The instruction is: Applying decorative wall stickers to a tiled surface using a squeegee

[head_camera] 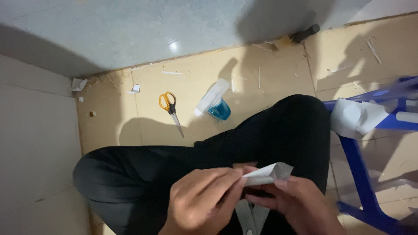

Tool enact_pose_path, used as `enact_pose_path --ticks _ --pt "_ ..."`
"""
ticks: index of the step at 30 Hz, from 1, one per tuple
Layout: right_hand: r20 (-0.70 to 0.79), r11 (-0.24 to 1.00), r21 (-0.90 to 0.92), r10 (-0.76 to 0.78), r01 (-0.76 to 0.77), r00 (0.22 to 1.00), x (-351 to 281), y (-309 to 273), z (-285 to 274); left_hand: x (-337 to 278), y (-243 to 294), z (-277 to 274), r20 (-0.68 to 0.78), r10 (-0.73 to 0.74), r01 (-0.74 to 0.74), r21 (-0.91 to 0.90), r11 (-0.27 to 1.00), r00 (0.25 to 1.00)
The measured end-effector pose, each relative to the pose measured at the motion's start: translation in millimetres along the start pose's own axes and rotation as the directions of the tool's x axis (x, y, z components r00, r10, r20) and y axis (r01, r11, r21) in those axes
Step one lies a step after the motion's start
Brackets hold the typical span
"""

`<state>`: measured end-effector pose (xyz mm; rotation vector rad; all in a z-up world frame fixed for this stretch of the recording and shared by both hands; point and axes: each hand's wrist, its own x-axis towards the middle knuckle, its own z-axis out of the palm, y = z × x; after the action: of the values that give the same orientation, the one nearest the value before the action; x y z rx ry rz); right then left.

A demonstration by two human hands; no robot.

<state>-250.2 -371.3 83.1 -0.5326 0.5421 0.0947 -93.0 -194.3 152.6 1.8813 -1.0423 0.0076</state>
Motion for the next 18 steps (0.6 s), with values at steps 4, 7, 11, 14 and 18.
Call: enact_pose_path --ticks 4,7,11,14,18 --pt "-0.636 0.981 0.007 0.153 -0.192 0.757 2.7 -20.4 49.7 4.2 1.8 -1.5 -0.025 -0.045 0.044 -0.042 0.998 0.999" --pt "-0.577 0.887 -0.347 0.053 -0.304 0.815 -3.3 -19.9 40.1 3.4 2.0 -3.9 -0.004 -0.149 0.149 -0.047 0.988 0.989" --pt "-0.458 0.547 -0.828 -0.532 -0.124 0.712 -18.8 -12.2 47.9 -1.5 -1.4 -3.6 -0.004 -0.254 0.253 -0.071 0.965 0.967" --pt "0.021 0.008 -0.999 -0.706 0.037 0.708 -22.1 -8.2 44.6 -1.5 0.2 -2.9 0.019 -0.24 0.24 -0.07 0.968 0.971" --pt "0.224 -0.189 -0.974 -0.759 0.123 0.611 -12.3 1.0 67.7 -3.1 10.0 -2.4 0.021 -0.206 0.207 -0.089 0.974 0.978"
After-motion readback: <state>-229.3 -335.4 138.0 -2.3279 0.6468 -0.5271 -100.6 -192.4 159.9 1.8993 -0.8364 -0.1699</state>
